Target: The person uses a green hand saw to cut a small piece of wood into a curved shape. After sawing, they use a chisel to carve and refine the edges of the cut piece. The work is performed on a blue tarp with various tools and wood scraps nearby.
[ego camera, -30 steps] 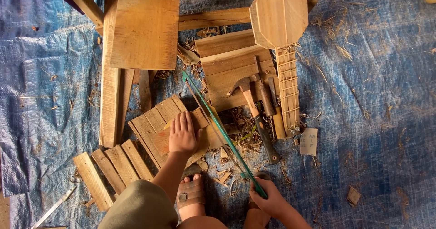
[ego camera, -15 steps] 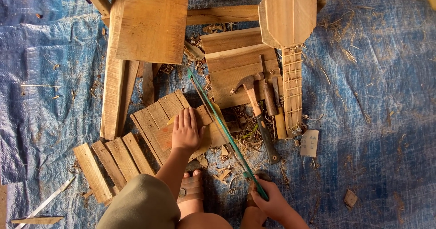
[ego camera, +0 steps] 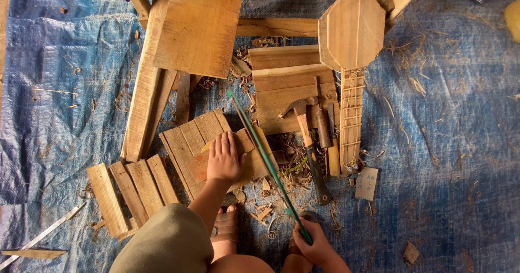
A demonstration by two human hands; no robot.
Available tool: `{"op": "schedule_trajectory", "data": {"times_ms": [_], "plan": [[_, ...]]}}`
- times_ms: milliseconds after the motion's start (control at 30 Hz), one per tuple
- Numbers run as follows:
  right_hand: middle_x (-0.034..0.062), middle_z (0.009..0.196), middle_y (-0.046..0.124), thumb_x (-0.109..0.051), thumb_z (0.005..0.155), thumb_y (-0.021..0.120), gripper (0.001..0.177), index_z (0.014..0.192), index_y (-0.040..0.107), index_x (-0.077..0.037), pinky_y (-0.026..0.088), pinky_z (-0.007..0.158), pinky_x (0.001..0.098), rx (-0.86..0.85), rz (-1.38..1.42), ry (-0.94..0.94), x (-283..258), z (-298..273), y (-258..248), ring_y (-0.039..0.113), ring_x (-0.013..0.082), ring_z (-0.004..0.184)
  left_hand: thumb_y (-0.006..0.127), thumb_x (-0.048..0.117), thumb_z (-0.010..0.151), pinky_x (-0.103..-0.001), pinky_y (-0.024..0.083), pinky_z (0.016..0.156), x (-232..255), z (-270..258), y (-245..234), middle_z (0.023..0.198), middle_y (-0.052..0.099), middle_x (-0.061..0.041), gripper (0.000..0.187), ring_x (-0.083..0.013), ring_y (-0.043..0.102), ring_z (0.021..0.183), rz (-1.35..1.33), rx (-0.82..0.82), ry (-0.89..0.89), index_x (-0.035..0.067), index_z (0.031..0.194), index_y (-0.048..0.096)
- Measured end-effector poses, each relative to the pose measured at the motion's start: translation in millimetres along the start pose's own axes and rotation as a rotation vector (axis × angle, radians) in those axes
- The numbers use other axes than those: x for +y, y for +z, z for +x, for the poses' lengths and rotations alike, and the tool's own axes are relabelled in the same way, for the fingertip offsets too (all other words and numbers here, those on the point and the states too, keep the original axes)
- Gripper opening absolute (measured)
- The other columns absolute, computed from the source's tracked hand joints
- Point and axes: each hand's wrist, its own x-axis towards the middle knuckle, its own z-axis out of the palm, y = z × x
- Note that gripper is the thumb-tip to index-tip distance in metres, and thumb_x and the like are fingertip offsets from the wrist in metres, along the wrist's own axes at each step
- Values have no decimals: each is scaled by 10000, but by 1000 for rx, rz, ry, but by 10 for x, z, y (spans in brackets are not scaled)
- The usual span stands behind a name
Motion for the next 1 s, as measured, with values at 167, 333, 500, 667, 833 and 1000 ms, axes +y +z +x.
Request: {"op": "schedule_trajectory", "data": {"times_ms": [167,333,500,667,833,1000], "plan": [[23,660,404,-135,1018,620,296,748,500,-149,399,655,402,-6,-54,-22,-5,19,13,381,159,589,134,565,1043,-520,155,1254,-37,-22,-42,1598,279,-290,828,-421,265,1489,-13,59,33,-64,1581,144],[13,590,438,-242,1000,682,245,798,606,-124,366,605,382,94,-45,222,-80,-348,-148,387,138,511,133,571,1042,-521,135,1251,-51,-11,-12,1614,245,-279,838,-414,227,1502,12,55,24,-68,1583,115],[51,637,430,-213,965,745,234,789,623,-120,364,667,453,167,-178,447,-172,-781,-284,428,167,546,162,573,1038,-522,184,1244,-29,-50,-15,1605,275,-279,838,-411,266,1490,0,73,69,-65,1581,146],[35,598,520,-245,965,703,237,778,635,-116,400,590,409,55,-213,307,-328,-608,-292,434,158,521,150,566,1034,-532,131,1250,-21,-20,-8,1613,225,-297,840,-435,215,1498,-11,5,44,-72,1579,120],[12,554,422,-182,1020,640,244,795,574,-114,353,480,346,17,-81,244,-972,-90,23,359,135,454,90,571,1043,-529,106,1255,-9,28,-91,1627,172,-306,835,-439,169,1513,6,-60,34,-67,1582,87],[22,609,502,-257,990,631,211,821,614,-132,398,546,341,-110,-489,263,-1237,173,57,433,142,536,121,548,1039,-547,93,1244,-78,4,-68,1625,166,-318,833,-464,156,1509,-37,-71,-30,-88,1576,81]]}}
